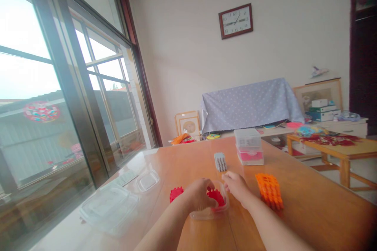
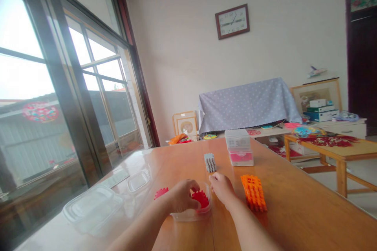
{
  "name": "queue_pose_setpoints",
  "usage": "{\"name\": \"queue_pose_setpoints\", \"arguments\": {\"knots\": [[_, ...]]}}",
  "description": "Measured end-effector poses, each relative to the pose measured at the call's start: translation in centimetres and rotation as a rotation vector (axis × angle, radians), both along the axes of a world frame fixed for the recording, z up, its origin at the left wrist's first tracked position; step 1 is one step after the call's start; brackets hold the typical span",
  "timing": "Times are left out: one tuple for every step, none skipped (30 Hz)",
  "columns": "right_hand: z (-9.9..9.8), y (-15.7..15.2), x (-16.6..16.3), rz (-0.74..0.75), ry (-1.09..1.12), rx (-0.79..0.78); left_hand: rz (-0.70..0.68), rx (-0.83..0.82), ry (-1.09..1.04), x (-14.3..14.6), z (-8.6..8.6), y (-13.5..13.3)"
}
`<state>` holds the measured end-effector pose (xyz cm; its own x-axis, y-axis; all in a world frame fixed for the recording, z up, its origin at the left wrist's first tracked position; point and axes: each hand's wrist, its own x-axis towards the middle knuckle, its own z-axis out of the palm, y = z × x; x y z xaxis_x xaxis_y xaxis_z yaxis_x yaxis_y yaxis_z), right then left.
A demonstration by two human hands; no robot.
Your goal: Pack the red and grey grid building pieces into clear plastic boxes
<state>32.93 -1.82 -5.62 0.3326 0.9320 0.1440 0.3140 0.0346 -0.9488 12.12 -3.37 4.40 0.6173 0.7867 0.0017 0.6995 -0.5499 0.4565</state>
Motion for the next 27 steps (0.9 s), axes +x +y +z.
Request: {"name": "queue_pose_setpoints", "arguments": {"knots": [[0.0,0.0,0.0,0.002,0.005,-0.002,0.006,-0.002,0.0,0.0,-0.2,0.1],[0.0,0.0,0.0,0.003,0.009,-0.005,0.012,-0.004,-0.001,-0.1,-0.3,0.1],[0.1,0.0,0.0,0.004,0.013,-0.008,0.017,-0.005,-0.003,-0.2,-0.4,0.2],[0.1,0.1,0.0,0.004,0.017,-0.011,0.023,-0.006,-0.004,-0.3,-0.4,0.2],[0.1,0.1,0.0,0.004,0.02,-0.014,0.03,-0.005,-0.005,-0.4,-0.5,0.2],[0.1,0.1,0.0,0.004,0.023,-0.015,0.039,-0.003,-0.005,-0.6,-0.6,0.2],[0.1,0.1,-0.1,0.004,0.025,-0.016,0.047,-0.001,-0.006,-0.7,-0.6,0.2],[0.1,0.1,-0.1,0.004,0.027,-0.016,0.055,0.001,-0.004,-0.7,-0.7,0.2],[0.1,0.1,-0.1,0.003,0.028,-0.016,0.061,0.001,-0.002,-0.8,-0.7,0.2],[0.1,0.1,-0.1,0.003,0.028,-0.013,0.063,-0.001,0.002,-0.8,-0.8,0.2],[0.2,0.1,-0.1,0.002,0.026,-0.011,0.063,-0.005,0.005,-0.8,-0.8,0.1],[0.2,0.1,-0.1,0.002,0.025,-0.009,0.061,-0.01,0.007,-0.7,-0.8,0.0],[0.2,0.0,-0.1,0.002,0.023,-0.008,0.058,-0.014,0.008,-0.6,-0.8,-0.1],[0.2,0.0,-0.1,0.001,0.021,-0.007,0.056,-0.018,0.006,-0.5,-0.8,-0.2],[0.2,0.0,-0.1,0.0,0.02,-0.008,0.053,-0.021,0.002,-0.4,-0.8,-0.4],[0.2,0.0,-0.1,-0.001,0.019,-0.009,0.051,-0.022,-0.003,-0.3,-0.7,-0.5],[0.2,0.0,-0.1,-0.002,0.018,-0.011,0.049,-0.021,-0.011,-0.2,-0.6,-0.6],[0.2,0.0,-0.1,-0.003,0.018,-0.012,0.048,-0.02,-0.02,-0.3,-0.5,-0.7],[0.2,0.0,-0.1,-0.002,0.017,-0.013,0.047,-0.017,-0.033,-0.3,-0.3,-0.7],[0.2,0.0,-0.1,-0.002,0.017,-0.013,0.046,-0.015,-0.049,-0.5,0.0,-0.8],[0.2,0.1,-0.1,-0.001,0.015,-0.011,0.045,-0.011,-0.067,-0.8,0.3,-0.8],[0.1,0.1,0.0,-0.002,0.013,-0.009,0.045,-0.006,-0.087,-1.2,0.6,-0.7],[0.1,0.1,0.0,-0.004,0.01,-0.008,0.045,0.0,-0.108,-1.7,1.1,-0.6],[0.1,0.1,0.0,-0.005,0.006,-0.007,0.043,0.007,-0.129,-2.2,1.5,-0.5],[0.1,0.1,0.1,-0.008,0.003,-0.007,0.041,0.015,-0.15,-2.9,1.9,-0.3],[0.0,0.2,0.1,-0.009,0.001,-0.009,0.04,0.025,-0.168,-3.7,2.4,-0.1],[0.0,0.2,0.1,-0.008,-0.001,-0.011,0.041,0.034,-0.183,-4.5,2.8,0.2]]}}
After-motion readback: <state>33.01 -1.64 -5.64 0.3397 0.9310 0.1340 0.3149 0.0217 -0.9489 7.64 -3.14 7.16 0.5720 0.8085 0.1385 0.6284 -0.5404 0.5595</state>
